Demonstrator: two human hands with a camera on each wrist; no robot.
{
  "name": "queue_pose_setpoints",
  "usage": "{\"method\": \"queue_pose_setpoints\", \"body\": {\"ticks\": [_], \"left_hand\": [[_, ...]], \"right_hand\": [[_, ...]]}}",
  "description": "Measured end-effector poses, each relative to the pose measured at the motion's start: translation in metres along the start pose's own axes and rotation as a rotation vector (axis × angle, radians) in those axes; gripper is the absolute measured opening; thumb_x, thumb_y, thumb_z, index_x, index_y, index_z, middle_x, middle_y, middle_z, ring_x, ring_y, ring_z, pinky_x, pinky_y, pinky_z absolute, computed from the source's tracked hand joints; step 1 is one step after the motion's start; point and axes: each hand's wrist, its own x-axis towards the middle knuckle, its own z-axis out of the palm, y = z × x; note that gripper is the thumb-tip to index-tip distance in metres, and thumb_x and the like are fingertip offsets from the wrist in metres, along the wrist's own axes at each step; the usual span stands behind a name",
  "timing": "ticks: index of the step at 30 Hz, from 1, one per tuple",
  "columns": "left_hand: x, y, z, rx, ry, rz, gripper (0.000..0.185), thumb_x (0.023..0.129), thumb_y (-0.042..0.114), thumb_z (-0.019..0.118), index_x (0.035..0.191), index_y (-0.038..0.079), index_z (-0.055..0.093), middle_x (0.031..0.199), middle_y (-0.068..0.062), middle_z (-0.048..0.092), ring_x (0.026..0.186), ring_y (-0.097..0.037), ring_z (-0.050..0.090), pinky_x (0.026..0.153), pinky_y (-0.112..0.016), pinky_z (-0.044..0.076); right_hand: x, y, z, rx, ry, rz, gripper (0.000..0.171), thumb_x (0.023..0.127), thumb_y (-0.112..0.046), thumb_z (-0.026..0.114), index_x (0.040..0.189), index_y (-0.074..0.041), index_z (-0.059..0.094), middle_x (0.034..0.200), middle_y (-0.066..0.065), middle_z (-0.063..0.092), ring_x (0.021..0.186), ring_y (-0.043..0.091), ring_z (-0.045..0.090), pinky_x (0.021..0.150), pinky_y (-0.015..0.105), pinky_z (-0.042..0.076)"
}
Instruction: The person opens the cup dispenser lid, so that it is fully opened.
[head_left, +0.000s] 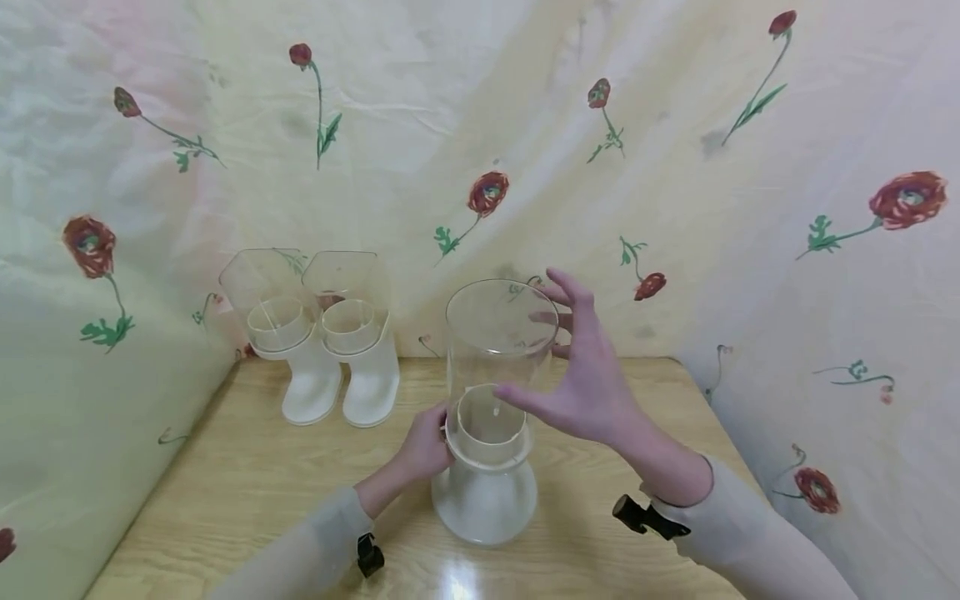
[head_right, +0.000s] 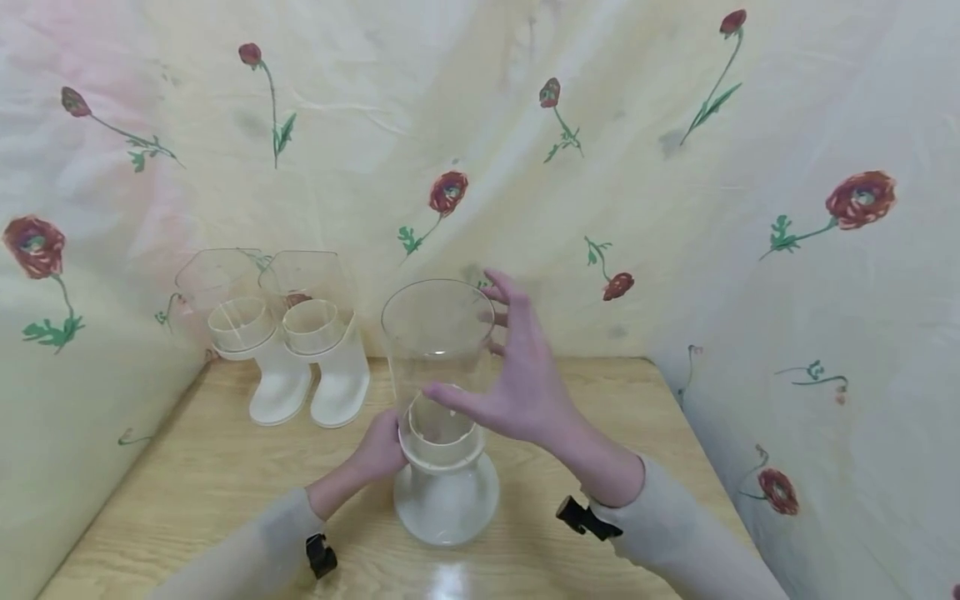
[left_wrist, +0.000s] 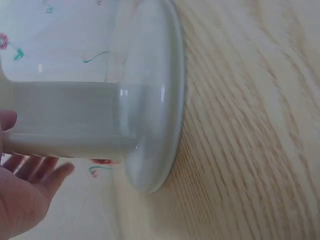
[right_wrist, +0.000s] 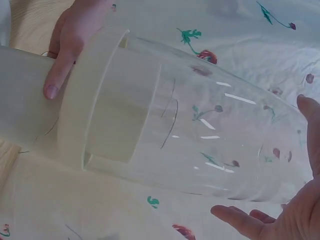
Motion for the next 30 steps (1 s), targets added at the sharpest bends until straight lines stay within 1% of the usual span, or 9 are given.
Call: {"method": "queue_pose_setpoints", "body": {"ticks": [3, 5, 7, 10, 15, 17, 21, 25, 30], "left_hand": [[0.002, -0.002, -0.001, 0.004, -0.021, 0.001, 0.027, 0.092, 0.002, 0.074, 0.118, -0.006, 0.071, 0.108, -0.023, 0.078, 0.101, -0.037, 0.076, 0.083, -0.027, 0.066], [0.002, -0.003, 0.0, 0.008, -0.032, -0.004, 0.023, 0.094, 0.004, 0.073, 0.114, -0.006, 0.072, 0.104, -0.022, 0.078, 0.096, -0.033, 0.076, 0.078, -0.023, 0.065], [0.002, -0.004, 0.001, -0.009, -0.036, -0.012, 0.021, 0.095, 0.003, 0.072, 0.114, -0.006, 0.072, 0.104, -0.022, 0.078, 0.096, -0.032, 0.076, 0.078, -0.023, 0.065], [0.0, -0.004, 0.002, -0.01, -0.013, -0.019, 0.022, 0.093, -0.002, 0.07, 0.115, -0.005, 0.072, 0.108, -0.023, 0.078, 0.103, -0.037, 0.077, 0.083, -0.027, 0.067], [-0.004, -0.002, 0.003, -0.04, 0.006, -0.022, 0.037, 0.084, -0.015, 0.063, 0.12, -0.005, 0.07, 0.119, -0.026, 0.075, 0.119, -0.047, 0.071, 0.093, -0.035, 0.066], [-0.006, -0.002, 0.004, -0.052, 0.002, -0.026, 0.042, 0.083, -0.017, 0.062, 0.123, -0.005, 0.069, 0.123, -0.026, 0.074, 0.122, -0.048, 0.07, 0.093, -0.034, 0.065], [-0.007, -0.001, 0.004, -0.069, 0.001, -0.027, 0.046, 0.084, -0.016, 0.063, 0.128, -0.003, 0.068, 0.129, -0.026, 0.073, 0.125, -0.048, 0.068, 0.093, -0.033, 0.065], [-0.008, -0.002, 0.003, -0.103, -0.004, -0.028, 0.046, 0.085, -0.015, 0.065, 0.129, -0.003, 0.067, 0.129, -0.026, 0.072, 0.125, -0.049, 0.067, 0.092, -0.031, 0.066], [-0.009, -0.003, 0.004, -0.113, -0.003, -0.043, 0.047, 0.085, -0.015, 0.066, 0.13, -0.001, 0.067, 0.13, -0.024, 0.072, 0.125, -0.047, 0.068, 0.091, -0.028, 0.065]], "right_hand": [[0.004, -0.003, 0.0, -0.003, -0.023, -0.003, 0.112, 0.07, -0.032, 0.101, 0.159, -0.029, 0.033, 0.158, 0.003, 0.049, 0.13, 0.024, 0.063, 0.08, 0.045, 0.064], [0.004, -0.001, 0.0, 0.011, -0.034, -0.01, 0.105, 0.071, -0.029, 0.1, 0.156, -0.026, 0.039, 0.156, 0.002, 0.051, 0.129, 0.024, 0.064, 0.079, 0.044, 0.065], [0.005, 0.002, 0.0, 0.033, -0.039, -0.019, 0.102, 0.07, -0.025, 0.101, 0.154, -0.025, 0.042, 0.155, 0.001, 0.052, 0.128, 0.025, 0.064, 0.078, 0.044, 0.066], [0.008, 0.007, -0.001, 0.06, -0.048, -0.045, 0.103, 0.068, -0.021, 0.102, 0.153, -0.023, 0.044, 0.154, 0.0, 0.053, 0.129, 0.024, 0.063, 0.076, 0.04, 0.067], [0.013, 0.014, -0.005, 0.099, -0.096, -0.083, 0.106, 0.067, -0.016, 0.102, 0.154, -0.021, 0.043, 0.152, 0.005, 0.054, 0.13, 0.025, 0.063, 0.075, 0.035, 0.068], [0.013, 0.017, -0.007, 0.113, -0.112, -0.095, 0.107, 0.066, -0.014, 0.102, 0.155, -0.02, 0.042, 0.152, 0.007, 0.054, 0.13, 0.026, 0.063, 0.074, 0.036, 0.068], [0.015, 0.022, -0.009, 0.109, -0.127, -0.121, 0.107, 0.066, -0.014, 0.101, 0.156, -0.018, 0.042, 0.15, 0.008, 0.055, 0.129, 0.027, 0.064, 0.07, 0.035, 0.067], [0.017, 0.025, -0.011, 0.108, -0.143, -0.141, 0.108, 0.066, -0.016, 0.101, 0.156, -0.018, 0.041, 0.15, 0.008, 0.056, 0.129, 0.027, 0.065, 0.069, 0.035, 0.067], [0.019, 0.029, -0.011, 0.13, -0.168, -0.164, 0.108, 0.067, -0.018, 0.102, 0.156, -0.017, 0.041, 0.15, 0.011, 0.055, 0.128, 0.029, 0.065, 0.068, 0.035, 0.067]]}}
